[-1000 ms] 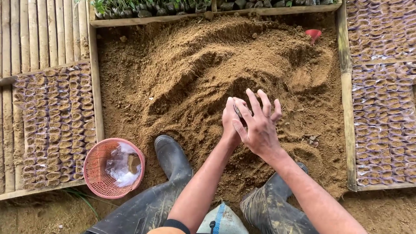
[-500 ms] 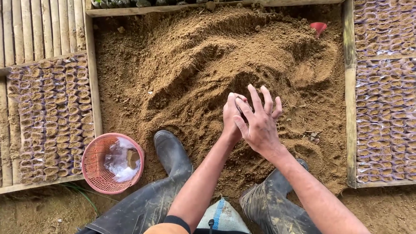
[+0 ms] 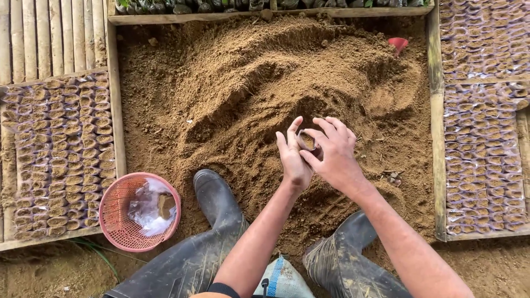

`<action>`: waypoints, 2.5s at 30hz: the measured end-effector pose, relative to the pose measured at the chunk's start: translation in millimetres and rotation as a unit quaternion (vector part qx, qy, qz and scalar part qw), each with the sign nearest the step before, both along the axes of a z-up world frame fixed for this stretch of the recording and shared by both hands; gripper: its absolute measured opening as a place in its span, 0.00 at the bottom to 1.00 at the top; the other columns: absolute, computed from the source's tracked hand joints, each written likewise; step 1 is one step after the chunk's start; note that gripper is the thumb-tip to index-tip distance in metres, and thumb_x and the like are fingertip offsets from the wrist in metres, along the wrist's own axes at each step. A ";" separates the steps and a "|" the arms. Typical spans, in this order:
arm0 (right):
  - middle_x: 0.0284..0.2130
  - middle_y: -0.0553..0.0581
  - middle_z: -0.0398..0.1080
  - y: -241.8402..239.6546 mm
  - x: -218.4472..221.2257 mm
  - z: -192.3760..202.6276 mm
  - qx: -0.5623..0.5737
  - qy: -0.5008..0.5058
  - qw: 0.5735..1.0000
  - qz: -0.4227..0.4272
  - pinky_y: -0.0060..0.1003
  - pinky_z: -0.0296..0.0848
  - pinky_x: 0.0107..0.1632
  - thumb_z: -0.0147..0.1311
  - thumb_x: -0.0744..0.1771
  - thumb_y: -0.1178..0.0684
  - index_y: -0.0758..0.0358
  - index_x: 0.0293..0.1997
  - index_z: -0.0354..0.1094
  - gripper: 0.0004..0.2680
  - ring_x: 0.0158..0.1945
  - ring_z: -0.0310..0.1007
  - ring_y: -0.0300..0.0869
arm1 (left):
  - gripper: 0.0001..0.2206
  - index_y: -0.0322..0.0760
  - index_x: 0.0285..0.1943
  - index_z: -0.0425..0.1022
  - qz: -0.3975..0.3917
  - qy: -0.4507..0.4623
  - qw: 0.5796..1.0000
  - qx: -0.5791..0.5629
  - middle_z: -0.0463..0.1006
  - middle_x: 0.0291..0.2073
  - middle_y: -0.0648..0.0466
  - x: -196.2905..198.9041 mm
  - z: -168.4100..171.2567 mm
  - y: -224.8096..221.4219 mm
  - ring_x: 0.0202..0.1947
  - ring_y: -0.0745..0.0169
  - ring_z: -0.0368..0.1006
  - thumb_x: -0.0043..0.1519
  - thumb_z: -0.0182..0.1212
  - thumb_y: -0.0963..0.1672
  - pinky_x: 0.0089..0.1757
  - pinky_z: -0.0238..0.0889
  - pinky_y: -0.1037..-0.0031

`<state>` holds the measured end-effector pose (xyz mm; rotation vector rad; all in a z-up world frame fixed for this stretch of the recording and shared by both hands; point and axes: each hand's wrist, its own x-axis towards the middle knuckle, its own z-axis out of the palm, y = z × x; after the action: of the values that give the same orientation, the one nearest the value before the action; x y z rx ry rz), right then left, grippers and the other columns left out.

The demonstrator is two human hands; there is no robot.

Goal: Filling small plastic bags with soil, arranging them in a wooden tray, and using a small stick to poke holes for planting.

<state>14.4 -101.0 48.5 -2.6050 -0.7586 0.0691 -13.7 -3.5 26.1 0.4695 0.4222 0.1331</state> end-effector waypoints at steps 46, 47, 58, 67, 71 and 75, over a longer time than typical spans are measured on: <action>0.70 0.64 0.56 25.6 -44.8 20.8 -0.116 -0.171 0.978 0.030 0.56 0.33 0.67 0.30 0.71 0.29 0.54 0.60 0.68 0.24 0.73 0.42 0.54 | 0.22 0.43 0.36 0.73 -0.016 0.181 0.963 0.197 0.69 0.15 0.57 -2.4 3.8 26.8 0.14 0.69 0.61 0.73 0.37 0.55 0.19 0.57 0.79; 0.70 0.65 0.56 24.2 -43.3 15.7 -0.098 -0.170 0.980 0.028 0.57 0.34 0.66 0.31 0.71 0.30 0.54 0.60 0.68 0.24 0.73 0.43 0.55 | 0.23 0.43 0.36 0.73 -0.015 0.175 0.963 0.205 0.69 0.15 0.56 1.9 0.8 25.7 0.13 0.68 0.62 0.73 0.36 0.55 0.19 0.57 0.79; 0.71 0.63 0.54 12.6 -51.0 9.7 -0.090 -0.145 0.985 0.003 0.65 0.28 0.66 0.30 0.69 0.26 0.51 0.61 0.68 0.26 0.74 0.38 0.57 | 0.26 0.41 0.31 0.73 -0.035 0.144 0.957 0.249 0.70 0.11 0.52 -4.0 -16.5 5.2 0.11 0.65 0.65 0.74 0.31 0.53 0.18 0.57 0.78; 0.67 0.63 0.61 14.9 -57.3 10.5 -0.086 -0.194 0.977 0.009 0.62 0.32 0.67 0.32 0.69 0.27 0.51 0.56 0.73 0.25 0.73 0.43 0.57 | 0.24 0.38 0.32 0.73 -0.030 0.123 0.965 0.229 0.68 0.10 0.53 -22.5 7.9 11.4 0.12 0.67 0.64 0.74 0.35 0.51 0.20 0.58 0.78; 0.69 0.62 0.59 13.3 -51.2 8.4 -0.070 -0.189 0.979 0.013 0.61 0.32 0.67 0.31 0.69 0.26 0.51 0.56 0.72 0.25 0.73 0.42 0.56 | 0.23 0.39 0.33 0.72 -0.014 0.112 0.980 0.162 0.66 0.10 0.53 -14.0 -11.8 12.0 0.10 0.67 0.62 0.73 0.36 0.51 0.17 0.57 0.77; 0.70 0.63 0.57 11.3 -46.9 15.7 -0.059 -0.219 0.974 0.009 0.62 0.31 0.67 0.33 0.69 0.27 0.50 0.60 0.71 0.25 0.73 0.43 0.57 | 0.22 0.36 0.35 0.70 -0.002 0.071 0.994 0.081 0.64 0.10 0.48 -10.1 -25.2 13.3 0.08 0.62 0.62 0.74 0.36 0.52 0.14 0.56 0.75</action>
<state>-32.4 -89.7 64.2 -2.7606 -0.9503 -0.4844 -23.7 9.8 0.9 0.6419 0.5532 0.1304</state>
